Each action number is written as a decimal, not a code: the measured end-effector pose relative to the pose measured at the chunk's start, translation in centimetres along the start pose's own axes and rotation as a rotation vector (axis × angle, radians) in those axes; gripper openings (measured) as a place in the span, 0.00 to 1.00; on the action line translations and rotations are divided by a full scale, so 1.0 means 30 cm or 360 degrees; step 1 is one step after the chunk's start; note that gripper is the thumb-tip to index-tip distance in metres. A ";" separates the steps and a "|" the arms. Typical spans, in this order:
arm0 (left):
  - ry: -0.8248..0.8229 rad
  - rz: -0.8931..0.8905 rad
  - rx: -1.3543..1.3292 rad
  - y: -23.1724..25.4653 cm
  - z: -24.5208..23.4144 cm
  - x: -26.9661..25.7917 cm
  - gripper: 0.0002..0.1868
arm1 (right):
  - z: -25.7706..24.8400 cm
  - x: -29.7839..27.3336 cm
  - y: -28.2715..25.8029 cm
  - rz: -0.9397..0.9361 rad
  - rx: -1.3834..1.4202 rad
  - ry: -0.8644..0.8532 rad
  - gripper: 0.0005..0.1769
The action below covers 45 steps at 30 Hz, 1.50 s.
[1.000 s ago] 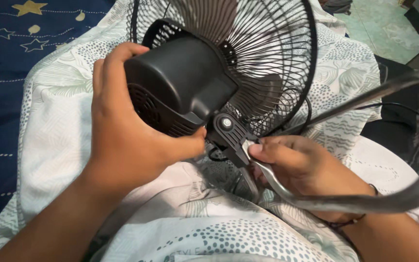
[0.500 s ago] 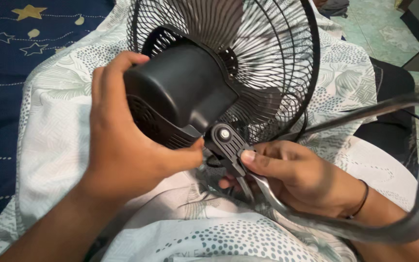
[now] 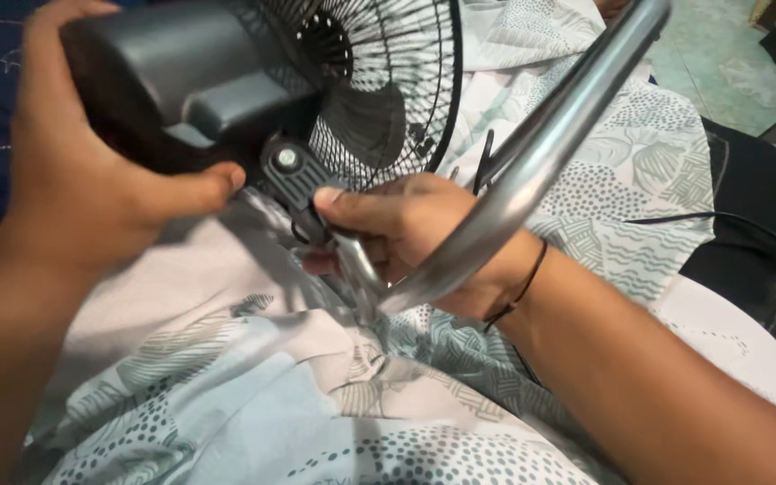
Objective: The person assembles a small desk fan by attaching the fan blades to the motor hub, securing the front grill, and then attaching the metal stand to the base using a screwdriver.
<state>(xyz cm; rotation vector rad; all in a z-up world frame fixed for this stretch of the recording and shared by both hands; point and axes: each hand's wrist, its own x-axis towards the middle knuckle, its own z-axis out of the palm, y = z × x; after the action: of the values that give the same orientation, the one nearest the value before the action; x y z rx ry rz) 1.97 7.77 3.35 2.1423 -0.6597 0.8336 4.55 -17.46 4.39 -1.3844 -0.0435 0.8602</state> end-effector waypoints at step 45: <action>0.0060 -0.0322 -0.0289 0.026 0.086 -0.096 0.53 | -1.002 0.968 -0.034 -0.0672 -0.3201 0.0058 0.12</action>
<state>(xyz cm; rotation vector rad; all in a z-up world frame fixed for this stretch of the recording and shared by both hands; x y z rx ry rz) 0.48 5.84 0.25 1.9854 -0.4708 0.6763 40.58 -26.44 -14.81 -3.0009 -1.4393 0.1751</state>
